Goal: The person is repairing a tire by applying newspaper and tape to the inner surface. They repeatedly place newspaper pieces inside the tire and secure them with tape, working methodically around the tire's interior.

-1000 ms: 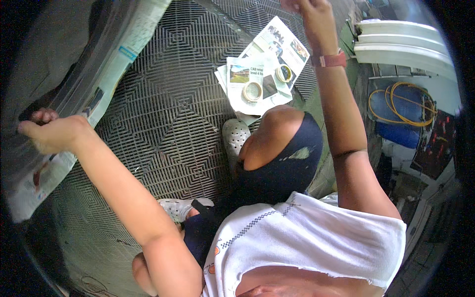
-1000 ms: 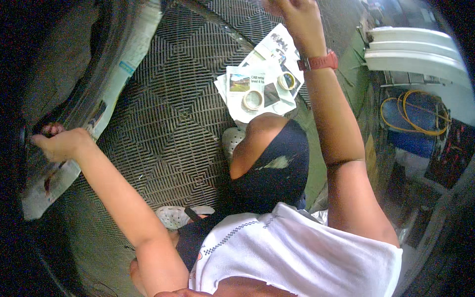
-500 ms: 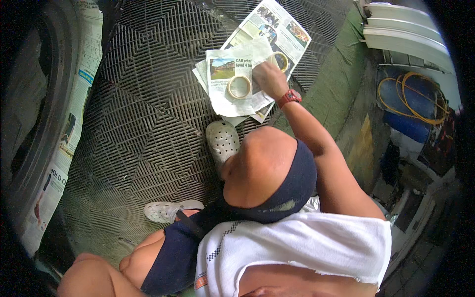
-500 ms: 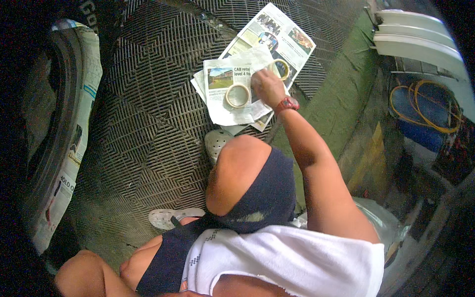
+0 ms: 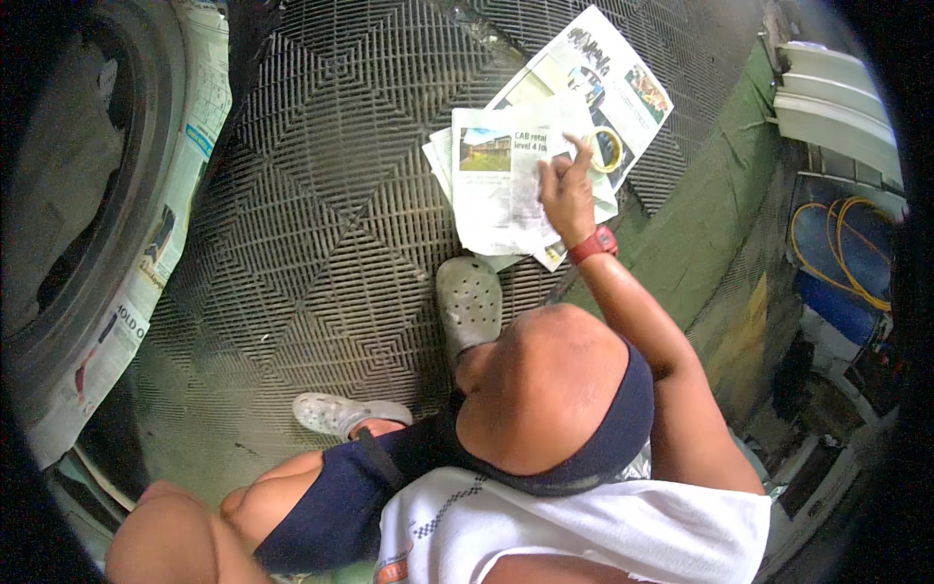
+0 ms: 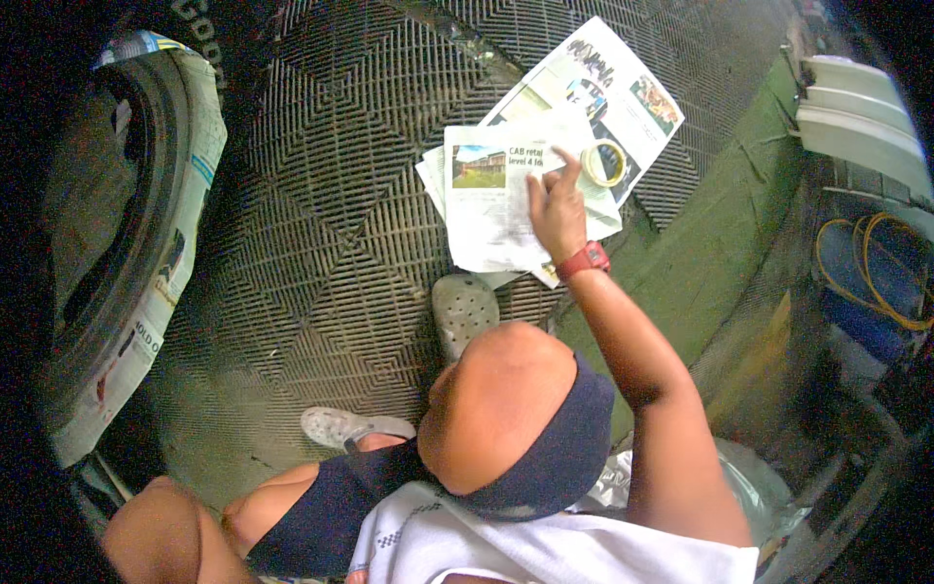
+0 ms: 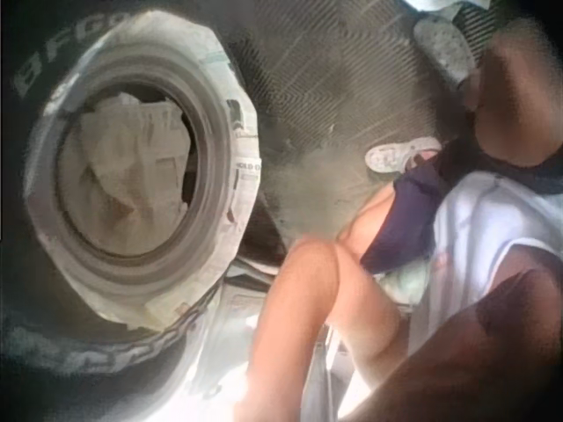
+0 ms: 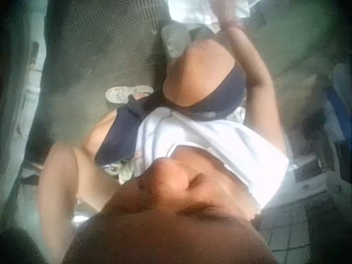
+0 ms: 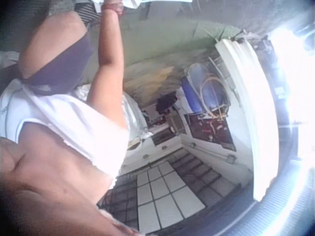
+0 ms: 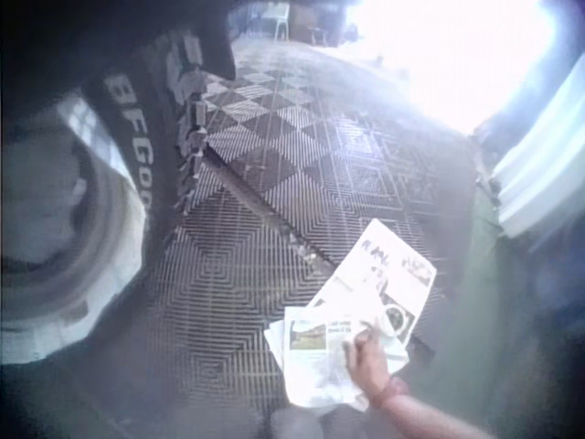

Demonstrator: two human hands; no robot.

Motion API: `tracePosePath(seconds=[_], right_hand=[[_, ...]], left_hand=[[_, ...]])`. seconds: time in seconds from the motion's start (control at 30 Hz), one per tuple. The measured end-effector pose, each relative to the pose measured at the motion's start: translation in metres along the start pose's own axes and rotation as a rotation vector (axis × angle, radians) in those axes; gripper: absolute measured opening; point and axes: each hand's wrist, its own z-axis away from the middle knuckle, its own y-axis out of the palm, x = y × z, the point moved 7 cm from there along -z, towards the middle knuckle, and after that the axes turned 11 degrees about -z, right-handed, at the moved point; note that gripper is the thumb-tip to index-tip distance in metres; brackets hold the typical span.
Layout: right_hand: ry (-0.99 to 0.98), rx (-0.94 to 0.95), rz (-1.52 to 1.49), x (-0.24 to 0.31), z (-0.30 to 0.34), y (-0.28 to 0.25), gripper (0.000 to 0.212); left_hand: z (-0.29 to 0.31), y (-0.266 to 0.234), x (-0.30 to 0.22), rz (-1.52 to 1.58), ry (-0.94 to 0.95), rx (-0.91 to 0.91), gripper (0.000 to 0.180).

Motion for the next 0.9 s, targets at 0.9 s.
tracePosePath(seconds=[0.9], right_hand=[[-0.256,1.281,-0.616,0.412,0.01,0.103,0.039]], left_hand=[[0.053,0.003,0.026,0.215,-0.431,1.303,0.038]])
